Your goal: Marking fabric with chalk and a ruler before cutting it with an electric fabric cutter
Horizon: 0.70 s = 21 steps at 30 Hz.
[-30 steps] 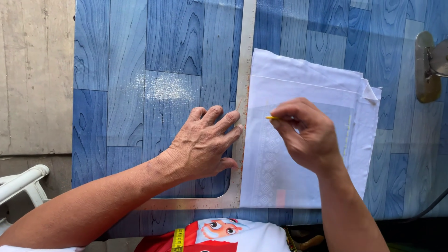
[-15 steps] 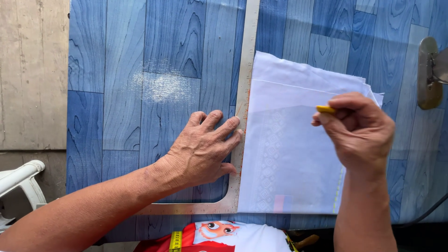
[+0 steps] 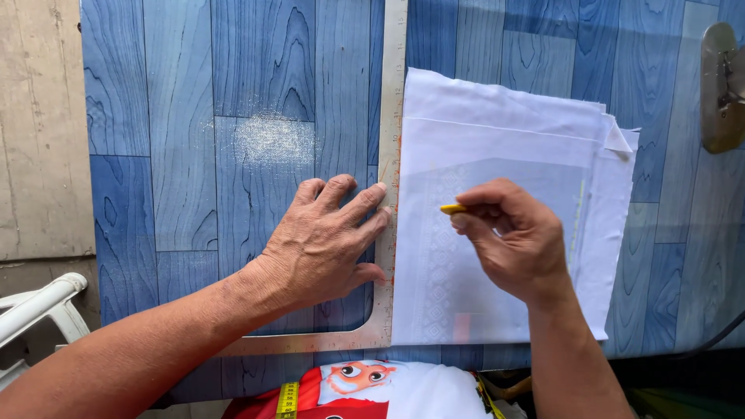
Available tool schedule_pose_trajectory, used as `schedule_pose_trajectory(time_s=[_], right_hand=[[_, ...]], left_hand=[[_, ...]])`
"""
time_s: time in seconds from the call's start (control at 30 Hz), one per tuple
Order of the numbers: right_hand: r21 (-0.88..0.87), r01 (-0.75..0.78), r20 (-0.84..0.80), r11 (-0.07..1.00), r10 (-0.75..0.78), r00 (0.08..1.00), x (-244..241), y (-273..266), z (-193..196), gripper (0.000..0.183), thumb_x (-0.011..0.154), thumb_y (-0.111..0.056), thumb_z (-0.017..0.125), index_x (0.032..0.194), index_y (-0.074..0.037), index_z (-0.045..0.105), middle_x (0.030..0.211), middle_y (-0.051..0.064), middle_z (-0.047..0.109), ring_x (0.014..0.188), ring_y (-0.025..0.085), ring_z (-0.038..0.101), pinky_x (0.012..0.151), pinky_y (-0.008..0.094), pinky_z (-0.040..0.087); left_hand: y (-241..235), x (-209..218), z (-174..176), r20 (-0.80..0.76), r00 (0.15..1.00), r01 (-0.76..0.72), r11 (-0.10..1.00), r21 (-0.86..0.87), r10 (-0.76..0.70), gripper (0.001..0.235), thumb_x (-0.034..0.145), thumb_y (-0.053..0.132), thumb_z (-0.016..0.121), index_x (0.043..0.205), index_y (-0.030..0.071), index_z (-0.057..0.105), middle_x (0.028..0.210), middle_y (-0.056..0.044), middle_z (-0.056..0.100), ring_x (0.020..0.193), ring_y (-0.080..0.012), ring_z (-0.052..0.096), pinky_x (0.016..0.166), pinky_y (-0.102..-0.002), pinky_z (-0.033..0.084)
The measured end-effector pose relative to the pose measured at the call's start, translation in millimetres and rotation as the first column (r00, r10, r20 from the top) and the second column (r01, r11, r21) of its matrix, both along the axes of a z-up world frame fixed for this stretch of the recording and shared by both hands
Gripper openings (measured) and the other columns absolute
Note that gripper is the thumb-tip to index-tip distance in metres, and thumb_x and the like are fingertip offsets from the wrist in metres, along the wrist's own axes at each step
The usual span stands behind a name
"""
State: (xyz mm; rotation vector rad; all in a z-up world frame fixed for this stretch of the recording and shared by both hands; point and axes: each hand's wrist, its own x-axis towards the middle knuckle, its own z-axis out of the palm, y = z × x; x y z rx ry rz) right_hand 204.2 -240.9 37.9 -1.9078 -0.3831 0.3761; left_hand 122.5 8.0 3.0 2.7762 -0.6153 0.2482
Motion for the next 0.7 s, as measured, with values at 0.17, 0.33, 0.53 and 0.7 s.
schedule_pose_trajectory(time_s=[0.17,0.33,0.53,0.7], right_hand=[[-0.138,-0.217,0.216,0.966,0.243,0.946,5.3,22.4,4.4,0.012,0.092,0.009,0.067,0.097,-0.001,0.067,0.098,0.012,0.062,0.084,0.018,0.064,0.074,0.024,0.06],[-0.242,-0.284,0.377,0.928,0.36,0.853,9.6,37.2,0.6,0.016,0.092,0.013,0.065,0.097,-0.002,0.065,0.09,0.011,0.066,0.079,0.021,0.063,0.067,0.028,0.055],[-0.296,-0.325,0.488,0.898,0.435,0.757,13.6,45.9,-6.6,0.012,0.097,0.011,0.062,0.102,0.0,0.064,0.094,0.013,0.065,0.083,0.026,0.063,0.075,0.034,0.054],[-0.317,-0.316,0.483,0.894,0.439,0.758,15.2,46.0,-12.1,0.014,0.096,0.012,0.061,0.102,-0.001,0.064,0.095,0.013,0.065,0.083,0.026,0.063,0.074,0.033,0.054]], left_hand=[[1.3,-5.4,-5.3,0.035,0.999,0.001,0.998,-0.067,0.001,0.074,0.063,0.075,0.08,0.103,0.015,0.064,0.138,-0.007,0.059,0.114,-0.0334,0.054,0.086,-0.049,0.044],[0.4,-7.2,-7.0,0.05,0.999,-0.015,0.996,-0.083,0.019,0.077,0.056,0.073,0.085,0.104,0.016,0.064,0.138,-0.007,0.059,0.114,-0.0327,0.055,0.087,-0.048,0.044],[-1.6,-5.8,-4.8,0.055,0.998,-0.027,0.995,-0.098,0.033,0.095,0.048,0.068,0.09,0.123,0.017,0.062,0.135,-0.006,0.059,0.109,-0.0312,0.054,0.083,-0.046,0.044],[-2.3,-5.3,-3.4,0.045,0.998,-0.032,0.998,-0.052,0.035,0.097,0.049,0.072,0.087,0.126,0.018,0.064,0.136,-0.006,0.058,0.11,-0.0309,0.053,0.085,-0.046,0.044]])
